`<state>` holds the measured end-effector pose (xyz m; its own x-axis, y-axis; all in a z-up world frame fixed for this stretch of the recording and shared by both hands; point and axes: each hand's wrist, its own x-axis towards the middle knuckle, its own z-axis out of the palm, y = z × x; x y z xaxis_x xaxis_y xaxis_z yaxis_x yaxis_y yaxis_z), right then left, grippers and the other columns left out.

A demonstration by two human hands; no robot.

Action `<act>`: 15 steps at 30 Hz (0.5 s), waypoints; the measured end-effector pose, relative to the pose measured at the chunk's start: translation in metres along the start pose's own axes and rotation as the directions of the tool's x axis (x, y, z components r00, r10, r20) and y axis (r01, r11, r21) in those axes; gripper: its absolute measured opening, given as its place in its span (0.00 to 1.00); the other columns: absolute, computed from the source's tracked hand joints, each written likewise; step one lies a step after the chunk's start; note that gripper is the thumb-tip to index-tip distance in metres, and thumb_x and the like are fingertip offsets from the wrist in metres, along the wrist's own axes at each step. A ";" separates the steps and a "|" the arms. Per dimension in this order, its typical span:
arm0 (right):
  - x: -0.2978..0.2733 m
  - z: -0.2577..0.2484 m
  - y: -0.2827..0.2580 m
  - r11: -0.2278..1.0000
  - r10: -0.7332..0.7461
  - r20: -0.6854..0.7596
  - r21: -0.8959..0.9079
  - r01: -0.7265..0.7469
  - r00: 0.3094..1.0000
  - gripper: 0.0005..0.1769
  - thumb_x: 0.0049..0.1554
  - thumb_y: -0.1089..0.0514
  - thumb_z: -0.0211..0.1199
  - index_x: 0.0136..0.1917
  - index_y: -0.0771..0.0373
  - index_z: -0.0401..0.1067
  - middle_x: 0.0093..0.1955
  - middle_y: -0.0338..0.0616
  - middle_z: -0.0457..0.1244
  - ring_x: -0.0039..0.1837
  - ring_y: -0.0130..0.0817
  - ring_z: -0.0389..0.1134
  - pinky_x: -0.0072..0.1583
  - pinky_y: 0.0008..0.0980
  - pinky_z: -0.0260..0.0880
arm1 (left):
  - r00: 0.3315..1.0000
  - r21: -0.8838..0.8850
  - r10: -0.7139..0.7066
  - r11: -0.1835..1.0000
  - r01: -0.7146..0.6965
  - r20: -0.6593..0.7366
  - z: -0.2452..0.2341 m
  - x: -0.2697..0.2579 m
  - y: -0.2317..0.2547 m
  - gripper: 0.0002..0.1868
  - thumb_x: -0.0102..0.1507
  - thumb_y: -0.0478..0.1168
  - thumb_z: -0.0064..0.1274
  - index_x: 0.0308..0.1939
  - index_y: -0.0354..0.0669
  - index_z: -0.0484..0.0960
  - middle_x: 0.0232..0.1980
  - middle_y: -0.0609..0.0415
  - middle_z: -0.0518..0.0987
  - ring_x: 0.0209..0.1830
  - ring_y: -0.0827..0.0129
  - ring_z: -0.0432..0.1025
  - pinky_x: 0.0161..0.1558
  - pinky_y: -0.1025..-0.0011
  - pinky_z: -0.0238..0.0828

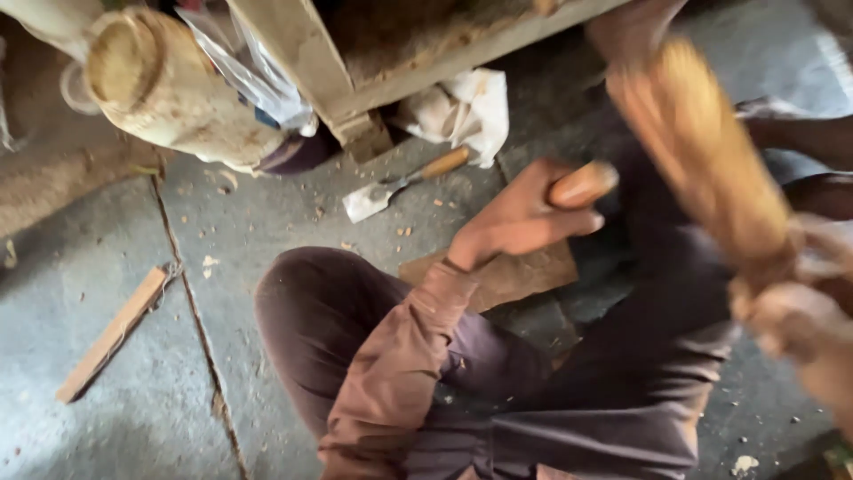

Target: The person is carving a wooden block using a chisel and a wooden mallet.

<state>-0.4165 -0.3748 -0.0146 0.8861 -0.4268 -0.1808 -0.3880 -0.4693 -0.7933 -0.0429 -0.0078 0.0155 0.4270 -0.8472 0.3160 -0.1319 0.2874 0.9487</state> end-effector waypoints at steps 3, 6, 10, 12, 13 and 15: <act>-0.040 0.074 -0.151 0.999 -0.045 -0.067 0.011 0.046 0.997 0.40 0.54 0.58 0.72 0.78 0.67 0.66 0.48 0.60 0.70 0.42 0.41 0.71 0.43 0.32 0.72 | 0.999 0.022 0.034 0.999 -0.034 0.008 0.019 -0.021 0.027 0.12 0.60 0.38 0.61 0.41 0.34 0.77 0.33 0.62 0.71 0.36 0.79 0.64 0.39 0.71 0.67; -0.080 0.076 -0.216 0.994 -0.098 -0.157 -0.055 0.090 0.983 0.40 0.53 0.59 0.73 0.77 0.66 0.67 0.49 0.57 0.71 0.44 0.39 0.73 0.45 0.31 0.73 | 0.998 0.068 0.066 0.995 -0.066 0.002 0.038 -0.036 0.066 0.11 0.61 0.38 0.61 0.40 0.35 0.76 0.32 0.63 0.68 0.35 0.81 0.61 0.37 0.73 0.64; -0.123 0.067 -0.237 0.975 -0.184 -0.240 -0.165 0.147 0.953 0.35 0.54 0.58 0.71 0.73 0.64 0.70 0.48 0.54 0.72 0.45 0.35 0.76 0.47 0.31 0.77 | 1.000 -0.011 -0.009 1.000 0.009 -0.022 0.061 -0.062 0.120 0.10 0.63 0.36 0.59 0.37 0.34 0.74 0.30 0.64 0.65 0.32 0.82 0.59 0.33 0.74 0.60; -0.148 0.061 -0.240 0.965 -0.210 -0.267 -0.208 0.157 0.941 0.34 0.53 0.57 0.71 0.71 0.64 0.71 0.48 0.53 0.72 0.44 0.35 0.76 0.47 0.31 0.78 | 1.000 -0.052 -0.020 0.998 0.020 -0.015 0.075 -0.072 0.154 0.08 0.62 0.35 0.58 0.39 0.34 0.75 0.30 0.64 0.67 0.31 0.83 0.60 0.32 0.74 0.60; -0.155 0.058 -0.243 0.954 -0.240 -0.284 -0.245 0.172 0.928 0.33 0.52 0.57 0.71 0.70 0.63 0.71 0.49 0.53 0.72 0.44 0.34 0.76 0.47 0.32 0.78 | 0.999 -0.086 -0.037 0.996 0.035 -0.016 0.078 -0.073 0.172 0.08 0.61 0.34 0.58 0.41 0.34 0.77 0.29 0.64 0.68 0.30 0.83 0.61 0.32 0.75 0.61; -0.174 0.047 -0.236 0.951 -0.204 -0.315 -0.288 0.111 0.927 0.34 0.50 0.56 0.73 0.70 0.62 0.71 0.49 0.52 0.71 0.44 0.35 0.76 0.48 0.33 0.79 | 0.999 -0.024 0.047 0.999 -0.047 0.002 0.084 -0.079 0.180 0.10 0.59 0.34 0.58 0.43 0.34 0.79 0.31 0.62 0.73 0.32 0.82 0.65 0.34 0.74 0.65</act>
<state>-0.4674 -0.1531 0.1765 0.8204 -0.5438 0.1770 -0.3439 -0.7164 -0.6070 -0.1757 0.0735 0.1619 0.4187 -0.8336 0.3602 -0.1304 0.3374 0.9323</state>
